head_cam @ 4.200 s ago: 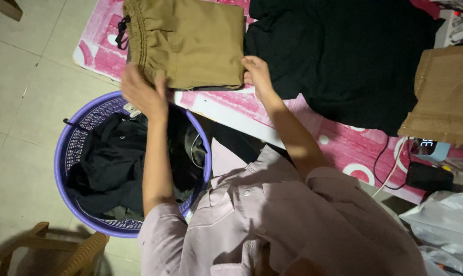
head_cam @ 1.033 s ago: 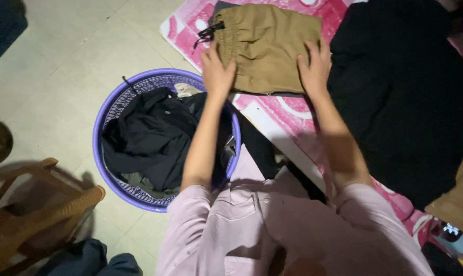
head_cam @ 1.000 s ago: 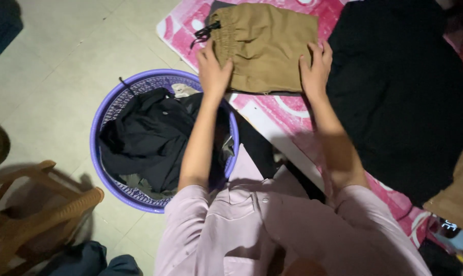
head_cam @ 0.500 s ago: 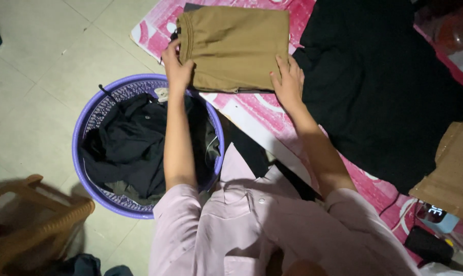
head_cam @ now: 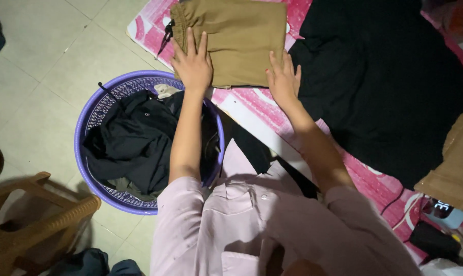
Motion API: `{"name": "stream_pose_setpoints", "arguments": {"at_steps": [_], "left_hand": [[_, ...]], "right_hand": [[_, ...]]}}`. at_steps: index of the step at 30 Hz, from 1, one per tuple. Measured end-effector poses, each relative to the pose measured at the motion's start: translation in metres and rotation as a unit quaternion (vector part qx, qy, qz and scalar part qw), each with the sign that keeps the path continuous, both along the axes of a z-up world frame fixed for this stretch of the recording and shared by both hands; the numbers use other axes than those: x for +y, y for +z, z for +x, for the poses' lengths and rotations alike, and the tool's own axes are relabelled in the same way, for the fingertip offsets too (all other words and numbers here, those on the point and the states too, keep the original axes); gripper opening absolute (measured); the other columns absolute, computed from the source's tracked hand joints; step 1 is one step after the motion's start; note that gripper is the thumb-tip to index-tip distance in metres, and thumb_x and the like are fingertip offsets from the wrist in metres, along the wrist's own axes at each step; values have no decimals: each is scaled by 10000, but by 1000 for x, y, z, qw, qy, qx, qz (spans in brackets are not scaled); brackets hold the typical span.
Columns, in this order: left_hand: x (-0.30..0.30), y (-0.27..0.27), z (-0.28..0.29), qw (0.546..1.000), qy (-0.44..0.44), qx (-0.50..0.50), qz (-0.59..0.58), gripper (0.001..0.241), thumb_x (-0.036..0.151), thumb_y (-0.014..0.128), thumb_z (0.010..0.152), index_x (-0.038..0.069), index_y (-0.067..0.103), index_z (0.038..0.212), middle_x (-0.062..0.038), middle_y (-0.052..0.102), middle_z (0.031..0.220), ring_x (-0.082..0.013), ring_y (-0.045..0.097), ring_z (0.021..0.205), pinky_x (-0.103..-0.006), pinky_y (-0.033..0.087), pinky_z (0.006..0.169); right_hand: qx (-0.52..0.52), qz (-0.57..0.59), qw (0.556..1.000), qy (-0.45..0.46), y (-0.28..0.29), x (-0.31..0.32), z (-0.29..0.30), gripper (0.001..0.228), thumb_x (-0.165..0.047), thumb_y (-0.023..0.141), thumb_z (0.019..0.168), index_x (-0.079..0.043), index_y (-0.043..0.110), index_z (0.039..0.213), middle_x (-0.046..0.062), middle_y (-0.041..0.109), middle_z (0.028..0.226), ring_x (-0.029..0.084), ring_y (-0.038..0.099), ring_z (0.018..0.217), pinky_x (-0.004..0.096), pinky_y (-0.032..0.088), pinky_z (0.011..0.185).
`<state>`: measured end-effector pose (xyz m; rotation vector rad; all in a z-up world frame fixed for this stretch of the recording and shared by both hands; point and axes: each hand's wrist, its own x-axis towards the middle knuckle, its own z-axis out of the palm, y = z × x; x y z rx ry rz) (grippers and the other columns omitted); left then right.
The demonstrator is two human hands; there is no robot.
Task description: The person folds a gray t-shirt using a cardboard box as a guide, then folds a pair of brown shorts and a pair of black pants. The folded items are placed on the table.
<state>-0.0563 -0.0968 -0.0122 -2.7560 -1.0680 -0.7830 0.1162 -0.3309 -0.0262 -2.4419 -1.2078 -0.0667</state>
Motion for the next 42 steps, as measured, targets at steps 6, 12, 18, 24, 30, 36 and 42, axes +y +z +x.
{"name": "stream_pose_setpoints", "arguments": {"at_steps": [6, 12, 18, 24, 30, 36, 42], "left_hand": [[24, -11, -16, 990, -59, -56, -111, 621, 207, 623, 1021, 241, 414, 1604, -42, 368, 1663, -488, 397, 1424, -567, 463, 1078], [58, -8, -13, 994, -68, -18, -86, 601, 170, 585, 1045, 173, 390, 1613, -23, 415, 1653, -462, 464, 1358, -559, 466, 1068], [91, -15, -4, 993, -92, 42, -53, 543, 253, 506, 1111, 212, 377, 1637, -1, 389, 1670, -468, 449, 1364, -609, 428, 1021], [81, -7, -4, 991, -99, 79, -43, 619, 178, 493, 1062, 180, 356, 1666, -22, 383, 1681, -495, 435, 1345, -617, 409, 1020], [80, -1, -6, 991, -89, 100, -23, 688, 115, 509, 1018, 162, 348, 1685, -16, 383, 1703, -482, 455, 1331, -601, 422, 1019], [83, -10, -8, 990, -93, 107, -16, 671, 127, 520, 1001, 157, 392, 1659, -14, 424, 1672, -474, 472, 1270, -596, 422, 996], [86, -17, -7, 992, -90, 93, -3, 654, 132, 515, 1033, 147, 389, 1674, -17, 427, 1673, -450, 482, 1266, -576, 417, 1019]], "right_hand": [[66, 18, 998, 4, 15, -2, 10, 604, -315, 651, 1026, -224, 448, 1588, 188, 336, 1647, 376, 327, 1519, 663, 237, 1202], [-60, -5, 995, 84, 12, 20, -7, 619, -328, 668, 1013, -143, 472, 1570, 199, 275, 1671, 416, 191, 1548, 677, 216, 1182], [-4, 124, 988, 96, -23, 31, -11, 543, -318, 613, 1055, -104, 488, 1537, 206, 358, 1628, 429, 263, 1521, 591, 284, 1214], [419, 425, 797, -95, -82, 62, 96, 384, -381, 593, 1042, -76, 625, 1271, 70, 642, 1081, 178, 608, 860, 331, 480, 720], [580, 318, 737, -142, -76, 95, 143, 238, -324, 717, 944, -86, 722, 942, -15, 523, 654, 97, 420, 483, 284, 280, 411], [337, 310, 879, -135, -149, 55, 153, 380, -367, 732, 951, -57, 619, 761, 0, 544, 569, 130, 516, 411, 287, 389, 383], [610, 239, 752, -75, -26, 26, 77, 202, -337, 634, 954, -138, 631, 921, 10, 663, 632, 145, 547, 347, 273, 379, 318]]}}
